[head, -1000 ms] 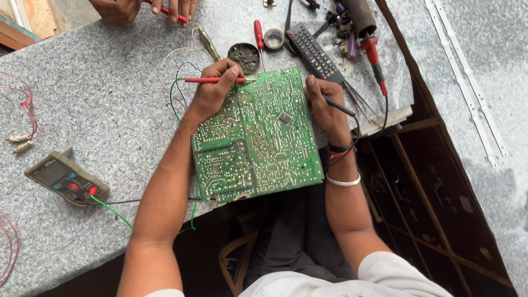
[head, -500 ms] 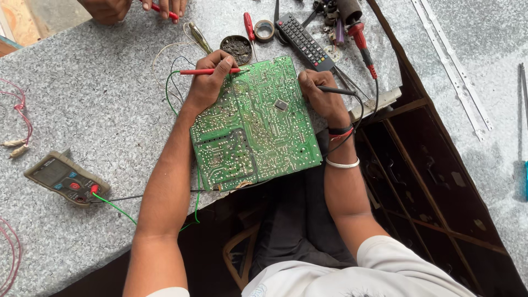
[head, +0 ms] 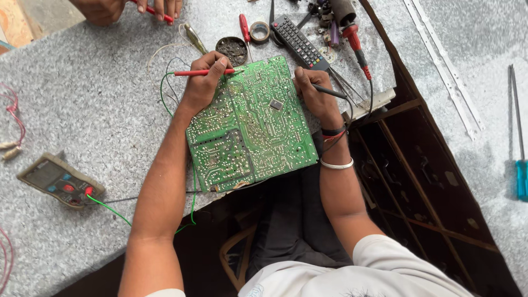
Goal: The person holds a green circuit board on their lap and probes its soldered underside with the red and black multimeter test leads, moving the probes between different points across the board while the multimeter sits on the bench. A second person nearby occasionally handles pliers and small parts on the counter.
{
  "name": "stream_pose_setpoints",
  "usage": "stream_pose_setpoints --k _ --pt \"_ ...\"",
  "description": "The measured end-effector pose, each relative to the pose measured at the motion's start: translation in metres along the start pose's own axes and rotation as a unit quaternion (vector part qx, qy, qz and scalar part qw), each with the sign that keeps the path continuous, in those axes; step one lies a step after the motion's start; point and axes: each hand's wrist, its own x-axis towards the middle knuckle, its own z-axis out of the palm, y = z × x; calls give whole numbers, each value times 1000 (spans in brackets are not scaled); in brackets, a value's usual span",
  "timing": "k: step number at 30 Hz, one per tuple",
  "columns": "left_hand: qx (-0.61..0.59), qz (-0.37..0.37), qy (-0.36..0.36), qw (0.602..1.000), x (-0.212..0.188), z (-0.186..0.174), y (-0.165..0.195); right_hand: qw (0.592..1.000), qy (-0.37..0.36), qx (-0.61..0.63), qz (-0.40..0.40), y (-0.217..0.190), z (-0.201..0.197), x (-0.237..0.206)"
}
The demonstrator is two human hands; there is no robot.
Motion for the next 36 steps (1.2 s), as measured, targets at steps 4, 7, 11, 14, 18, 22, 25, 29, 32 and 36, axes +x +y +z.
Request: stream_pose_setpoints --k 4,7,11,14,18,22,25,29,32,36 --pt "13 34 4 999 0 -1 -3 1000 3 14 -19 3 2 -1" --pt "3 30 -1 1000 1 -3 -7 999 4 17 -30 4 2 1" --pt "0 31 -11 999 3 -4 -12 999 -2 9 -44 5 2 2" --pt "-19 39 -19 999 4 -5 -15 1000 3 -5 -29 6 2 1" --pt "-15 35 -25 999 4 -5 -16 1000 2 -15 -26 8 1 2" --pt "-4 31 -20 999 3 -5 -16 999 4 -27 -28 9 1 3" --pt "-5 42 -21 999 3 -5 -16 999 2 -19 -32 8 1 3" --pt "-9 47 -17 999 2 -5 -14 999 3 -15 -37 8 2 3" --pt "8 46 -13 999 2 -4 -12 999 5 -8 -42 8 2 3" --pt "6 52 -14 999 2 -3 -9 1000 -2 8 -29 7 1 2"
